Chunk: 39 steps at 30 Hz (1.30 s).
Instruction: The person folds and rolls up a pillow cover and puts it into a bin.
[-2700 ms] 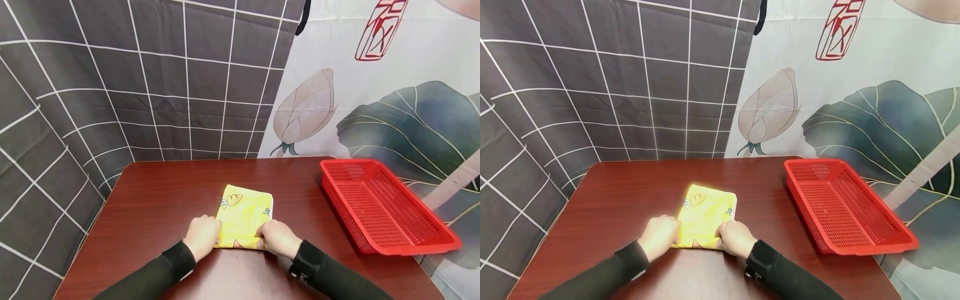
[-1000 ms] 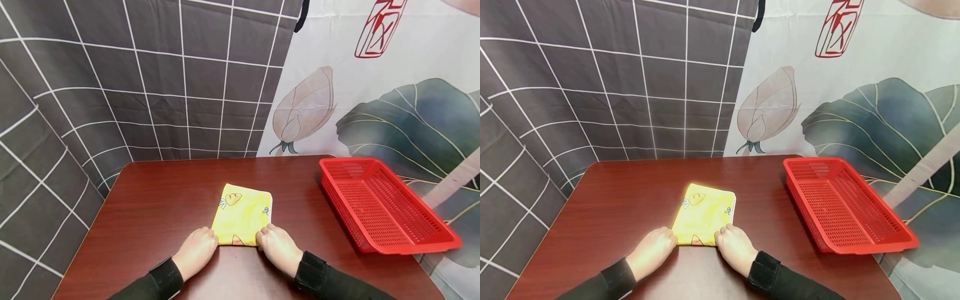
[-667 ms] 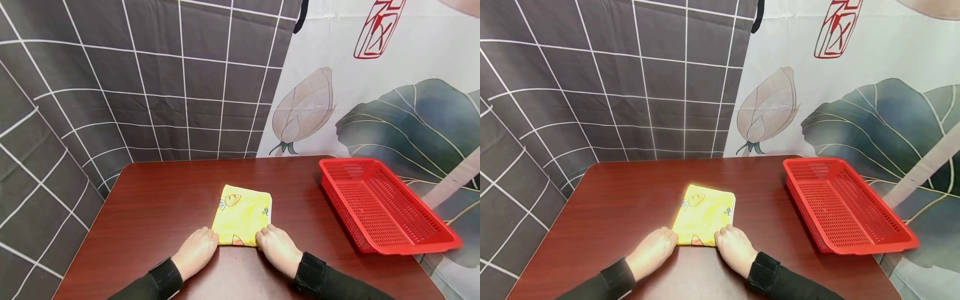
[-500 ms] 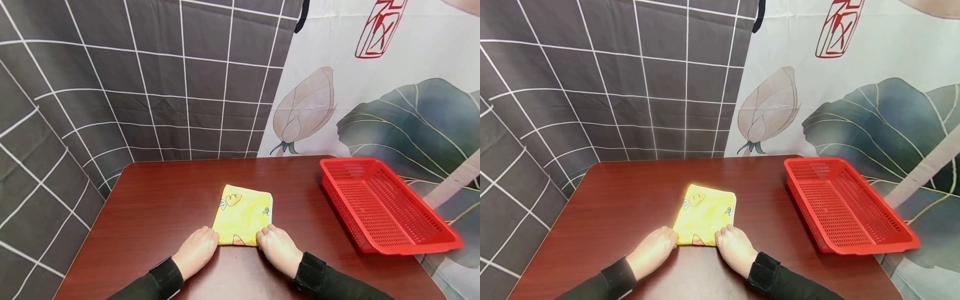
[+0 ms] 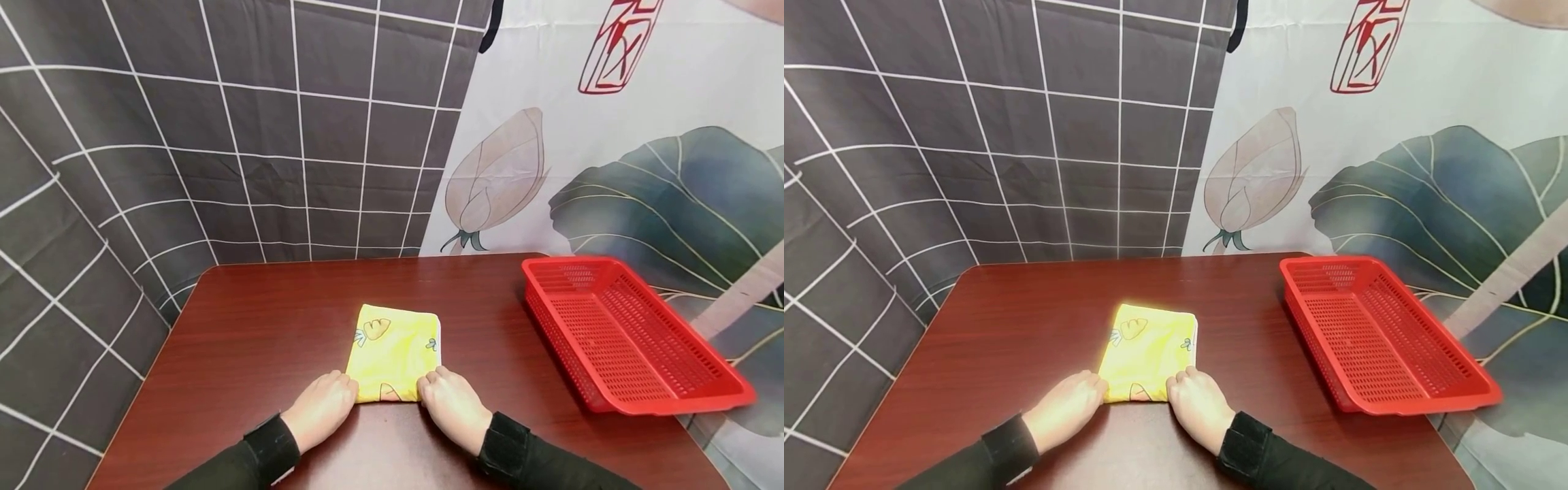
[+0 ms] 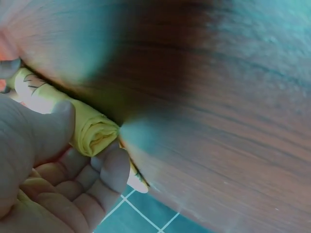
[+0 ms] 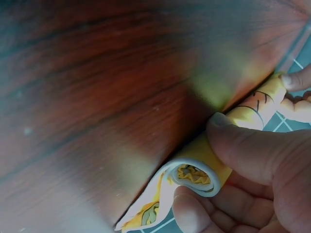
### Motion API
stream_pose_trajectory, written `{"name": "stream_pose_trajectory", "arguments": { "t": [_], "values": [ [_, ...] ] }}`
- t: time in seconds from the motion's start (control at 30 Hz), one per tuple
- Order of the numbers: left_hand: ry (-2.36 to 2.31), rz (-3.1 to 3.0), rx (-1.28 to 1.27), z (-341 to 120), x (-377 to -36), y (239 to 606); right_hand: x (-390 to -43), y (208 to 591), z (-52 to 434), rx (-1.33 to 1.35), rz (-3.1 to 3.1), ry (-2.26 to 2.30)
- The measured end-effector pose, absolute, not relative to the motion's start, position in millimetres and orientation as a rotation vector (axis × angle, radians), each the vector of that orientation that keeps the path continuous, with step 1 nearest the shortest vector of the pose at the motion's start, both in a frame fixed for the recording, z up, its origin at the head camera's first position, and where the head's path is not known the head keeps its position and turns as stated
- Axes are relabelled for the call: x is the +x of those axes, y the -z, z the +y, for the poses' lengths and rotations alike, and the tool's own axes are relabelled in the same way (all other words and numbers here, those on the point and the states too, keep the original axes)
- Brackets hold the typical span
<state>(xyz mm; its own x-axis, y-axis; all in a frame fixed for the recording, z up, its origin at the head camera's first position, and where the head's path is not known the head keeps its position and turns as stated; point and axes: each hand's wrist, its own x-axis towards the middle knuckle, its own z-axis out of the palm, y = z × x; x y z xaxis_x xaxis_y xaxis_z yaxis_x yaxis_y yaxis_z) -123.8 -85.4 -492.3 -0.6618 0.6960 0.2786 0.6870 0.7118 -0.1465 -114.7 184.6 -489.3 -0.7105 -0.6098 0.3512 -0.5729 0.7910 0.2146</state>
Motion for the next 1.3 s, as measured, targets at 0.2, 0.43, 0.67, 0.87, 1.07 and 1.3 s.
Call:
{"name": "stream_pose_trajectory", "arguments": {
  "t": [0.2, 0.43, 0.67, 0.87, 1.07, 1.3],
  "values": [
    [0.126, -2.723, -1.086, -86, -131, 495, -113, 489, 184, 0.883, -2.573, 0.141],
    [0.075, -2.743, -1.157, -85, -136, 487, -111, 488, 183, 0.872, -2.557, 0.157],
    [0.099, -2.847, -1.148, -84, -143, 483, -112, 490, 184, 0.851, -2.54, 0.154],
    [0.217, -3.033, -1.159, -91, -184, 526, -111, 492, 181, 0.859, -2.516, 0.21],
    [-0.06, -3.165, -1.113, -75, -203, 529, -110, 493, 176, 0.852, -2.527, 0.27],
    [-0.155, -3.239, -1.005, -57, -190, 490, -111, 496, 178, 0.831, -2.515, 0.253]
  ]
}}
